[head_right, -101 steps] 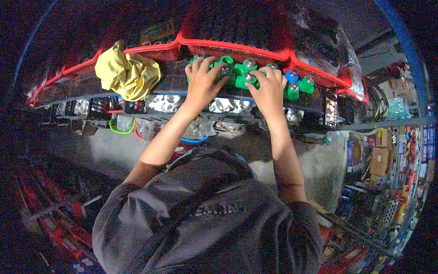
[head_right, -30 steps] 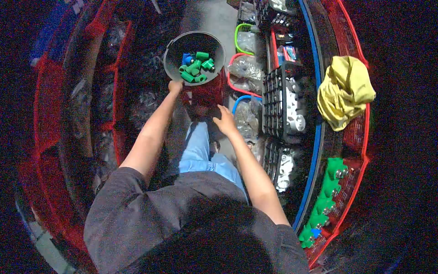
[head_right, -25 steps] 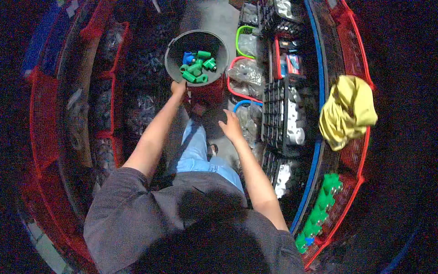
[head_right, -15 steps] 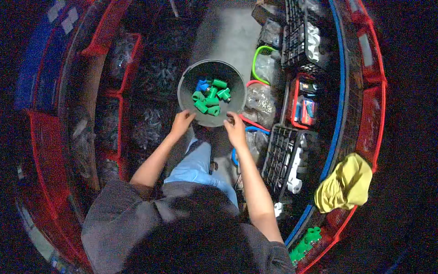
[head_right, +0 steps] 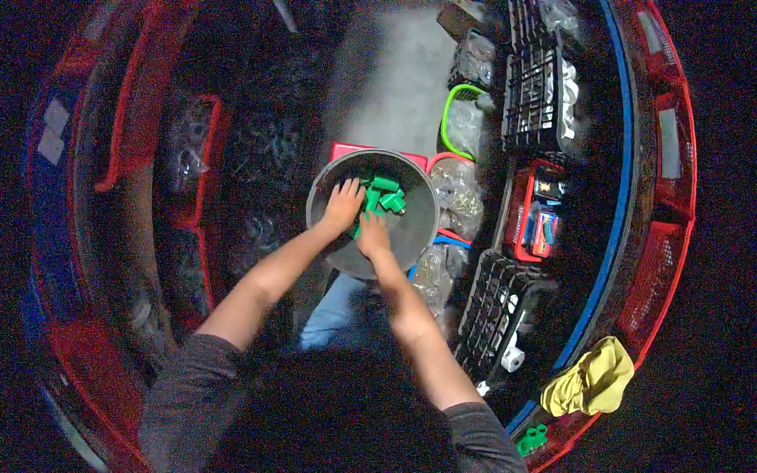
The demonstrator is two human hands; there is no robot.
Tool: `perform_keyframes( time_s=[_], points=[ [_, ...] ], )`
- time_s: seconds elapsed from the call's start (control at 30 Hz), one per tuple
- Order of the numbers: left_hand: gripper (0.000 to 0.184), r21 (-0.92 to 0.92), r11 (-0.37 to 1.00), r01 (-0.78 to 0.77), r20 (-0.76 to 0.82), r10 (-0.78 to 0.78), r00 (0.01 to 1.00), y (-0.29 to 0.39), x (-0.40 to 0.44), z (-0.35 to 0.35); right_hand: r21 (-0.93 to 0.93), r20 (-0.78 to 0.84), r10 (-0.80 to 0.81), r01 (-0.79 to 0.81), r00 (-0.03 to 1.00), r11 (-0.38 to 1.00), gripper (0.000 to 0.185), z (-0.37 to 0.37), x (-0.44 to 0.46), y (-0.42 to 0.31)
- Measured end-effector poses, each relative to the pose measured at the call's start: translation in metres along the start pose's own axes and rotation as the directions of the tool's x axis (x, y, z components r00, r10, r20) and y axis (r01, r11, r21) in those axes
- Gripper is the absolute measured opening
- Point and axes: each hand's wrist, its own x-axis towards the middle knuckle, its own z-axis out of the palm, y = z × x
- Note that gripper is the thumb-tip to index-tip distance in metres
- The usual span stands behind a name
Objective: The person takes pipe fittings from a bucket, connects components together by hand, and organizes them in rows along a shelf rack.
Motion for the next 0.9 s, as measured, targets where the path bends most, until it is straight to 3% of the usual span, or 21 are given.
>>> perform_keyframes(
  time_s=[0.03,0.1,0.17,0.2,0.23,0.27,0.3,0.37,0.43,0.5,0.53,0.6,0.63,0.73,0.8,0.83,0.87,0.9],
  points=[
    [0.034,0.034,0.999,0.003,-0.089,0.0,0.996,0.002,0.002,-0.001,-0.074,0.068,0.067,-0.062,0.995,0.995,0.04,-0.005,0.004,-0.006],
    [0.031,0.148,0.989,-0.016,-0.035,0.021,0.999,0.001,0.003,-0.006,-0.256,0.13,0.12,-0.084,0.984,0.963,0.031,-0.012,0.011,-0.015],
    [0.025,0.184,0.976,-0.112,0.011,0.112,0.994,-0.003,0.007,-0.011,-0.259,0.014,0.181,-0.171,0.983,0.951,0.027,-0.016,0.012,-0.023],
    [0.022,0.182,0.977,-0.111,-0.04,0.12,0.992,-0.007,0.008,-0.01,-0.329,-0.007,0.173,-0.166,0.985,0.93,0.014,0.009,0.013,-0.012],
    [0.02,0.177,0.978,-0.112,-0.091,0.13,0.987,-0.008,0.008,-0.006,-0.376,-0.034,0.108,-0.113,0.994,0.92,0.013,0.016,0.008,-0.008],
    [0.015,0.032,0.999,-0.042,0.05,0.04,0.998,-0.008,0.007,-0.007,-0.424,-0.055,0.045,-0.064,0.997,0.903,0.012,0.018,0.005,-0.004],
    [0.014,0.02,0.998,-0.054,0.053,0.052,0.997,-0.01,0.005,-0.009,-0.407,-0.044,-0.001,-0.017,0.999,0.913,0.01,0.012,0.004,-0.004],
    [0.018,-0.05,0.997,-0.051,0.051,0.054,0.997,-0.014,0.005,-0.01,-0.376,-0.024,0.059,-0.064,0.998,0.924,0.009,0.011,0.004,-0.004],
    [0.009,-0.103,0.994,0.02,0.018,-0.019,1.0,-0.012,0.003,-0.029,-0.439,-0.073,-0.016,-0.018,0.997,0.898,0.012,0.018,0.005,0.01],
    [0.024,-0.251,0.963,0.101,0.012,-0.102,0.995,-0.012,-0.001,-0.059,-0.411,-0.069,-0.123,0.084,0.99,0.908,0.015,0.027,0.014,0.02],
    [0.031,-0.298,0.945,0.133,0.015,-0.135,0.991,-0.012,-0.003,-0.07,-0.353,0.011,-0.067,0.066,0.998,0.933,0.018,0.025,0.02,0.018],
    [0.041,-0.45,0.873,0.186,-0.005,-0.211,0.977,-0.014,-0.008,-0.086,-0.446,0.009,-0.052,0.05,0.999,0.894,0.019,0.029,0.026,0.013],
    [0.041,-0.531,0.829,0.177,-0.044,-0.236,0.971,-0.014,-0.013,-0.098,-0.408,-0.14,-0.099,0.034,0.985,0.912,0.012,0.028,0.024,0.01],
    [0.044,-0.663,0.675,0.324,0.022,-0.416,0.909,-0.014,-0.028,-0.118,-0.251,0.028,-0.069,0.073,0.997,0.965,0.018,0.005,0.022,0.008],
    [0.04,-0.819,0.484,0.308,0.049,-0.475,0.879,-0.023,-0.044,-0.111,0.054,0.072,0.081,-0.084,0.994,0.995,0.025,-0.046,0.01,-0.01],
    [0.039,-0.886,0.371,0.28,0.064,-0.499,0.864,-0.021,-0.046,-0.124,0.125,-0.012,0.151,-0.149,0.988,0.981,0.031,-0.051,0.008,-0.013],
    [0.034,-0.926,0.09,0.366,0.284,-0.47,0.836,-0.019,-0.054,-0.139,0.257,-0.062,0.159,-0.138,0.985,0.956,0.033,-0.06,0.003,-0.012],
    [0.031,-0.911,-0.09,0.403,0.398,-0.45,0.8,-0.017,-0.059,-0.144,0.384,-0.113,0.171,-0.116,0.979,0.916,0.035,-0.071,-0.003,-0.012]
  ],
)
